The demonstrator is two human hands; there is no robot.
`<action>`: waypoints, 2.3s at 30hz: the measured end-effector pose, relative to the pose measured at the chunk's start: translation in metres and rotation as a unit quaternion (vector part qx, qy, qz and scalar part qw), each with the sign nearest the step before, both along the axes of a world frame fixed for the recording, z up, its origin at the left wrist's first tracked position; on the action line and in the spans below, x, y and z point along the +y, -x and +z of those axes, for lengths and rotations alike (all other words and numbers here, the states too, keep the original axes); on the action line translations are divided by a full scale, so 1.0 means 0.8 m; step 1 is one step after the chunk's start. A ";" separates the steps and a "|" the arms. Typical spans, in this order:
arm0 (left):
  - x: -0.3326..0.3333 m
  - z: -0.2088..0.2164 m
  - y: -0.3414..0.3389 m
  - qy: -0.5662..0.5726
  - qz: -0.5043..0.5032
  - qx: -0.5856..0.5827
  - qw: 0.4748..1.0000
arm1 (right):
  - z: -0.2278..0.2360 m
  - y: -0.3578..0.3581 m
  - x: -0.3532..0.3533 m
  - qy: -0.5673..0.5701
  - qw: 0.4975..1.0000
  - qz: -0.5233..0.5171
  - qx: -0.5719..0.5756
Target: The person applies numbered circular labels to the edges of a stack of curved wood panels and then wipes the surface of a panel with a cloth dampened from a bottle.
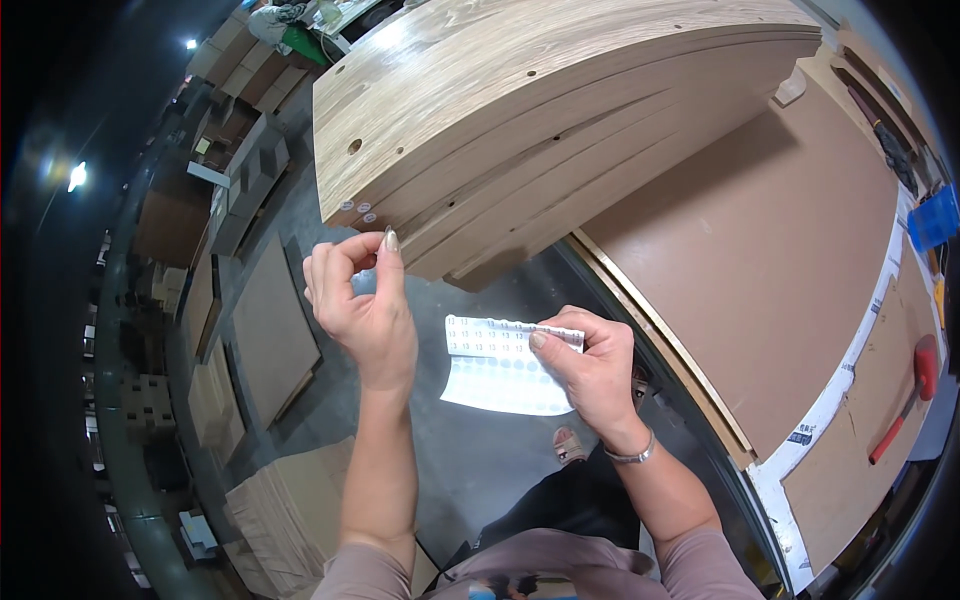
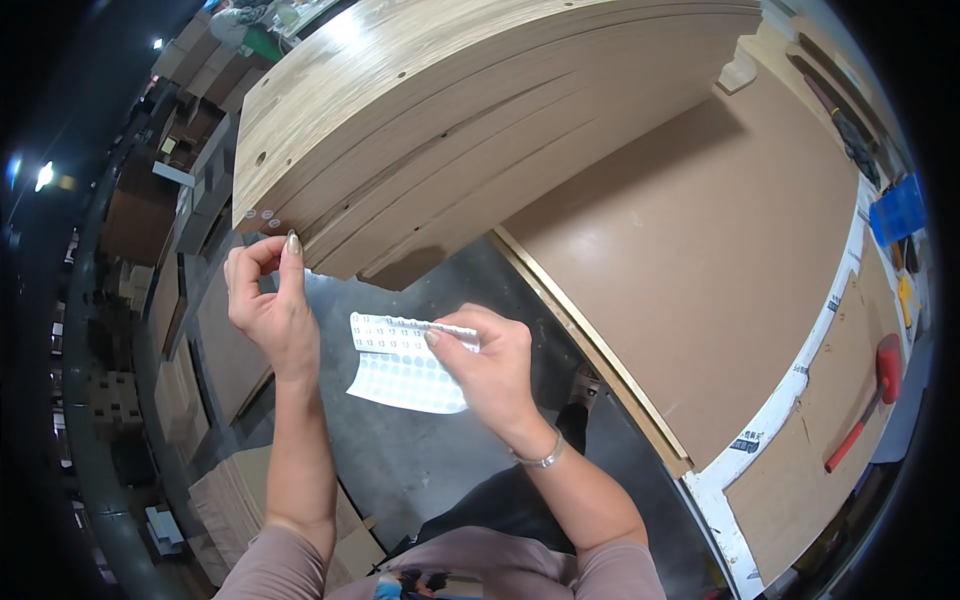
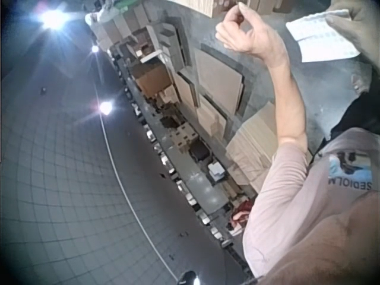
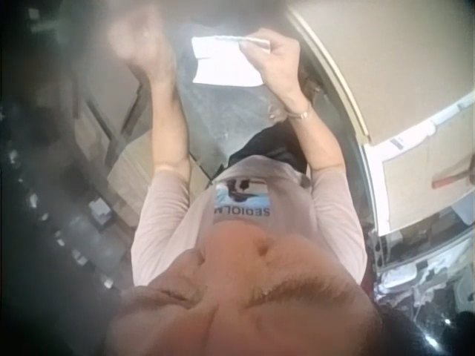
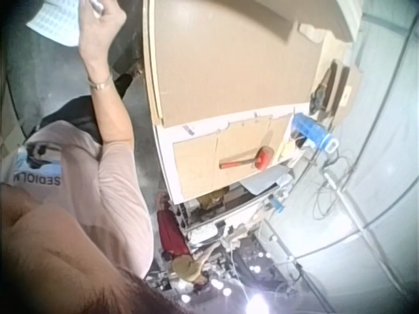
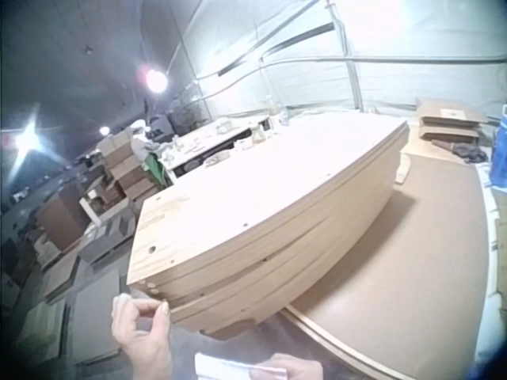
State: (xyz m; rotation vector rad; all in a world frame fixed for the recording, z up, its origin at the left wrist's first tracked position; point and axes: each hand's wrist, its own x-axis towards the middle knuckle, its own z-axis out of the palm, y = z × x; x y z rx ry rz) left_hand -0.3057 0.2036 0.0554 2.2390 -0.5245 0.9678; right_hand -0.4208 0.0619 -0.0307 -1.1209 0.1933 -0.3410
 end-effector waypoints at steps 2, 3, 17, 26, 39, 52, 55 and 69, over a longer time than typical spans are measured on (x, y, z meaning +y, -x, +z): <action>-0.002 -0.002 -0.002 0.007 0.004 -0.001 1.000 | 0.001 0.000 -0.002 0.002 1.000 0.019 0.016; -0.003 -0.003 -0.003 0.015 0.007 -0.002 1.000 | 0.000 -0.001 -0.002 0.001 1.000 0.020 0.016; 0.010 -0.029 -0.010 0.202 -0.050 0.040 0.977 | -0.027 -0.022 -0.036 0.121 0.987 0.101 -0.029; 0.005 -0.046 -0.021 0.223 -0.077 -0.001 0.972 | -0.077 -0.052 -0.026 0.078 0.987 0.138 -0.003; -0.008 -0.049 -0.026 0.190 -0.041 -0.071 0.978 | -0.070 -0.068 -0.016 0.040 0.979 0.200 -0.012; -0.019 -0.050 -0.030 0.227 -0.014 -0.074 0.971 | -0.074 -0.065 -0.017 0.050 0.977 0.208 0.000; -0.017 -0.050 -0.031 0.228 -0.004 -0.079 0.971 | -0.072 -0.065 -0.018 0.047 0.978 0.201 -0.010; 0.023 -0.043 0.030 -0.090 -0.136 -0.026 0.986 | -0.034 -0.066 -0.044 0.138 0.978 0.124 -0.091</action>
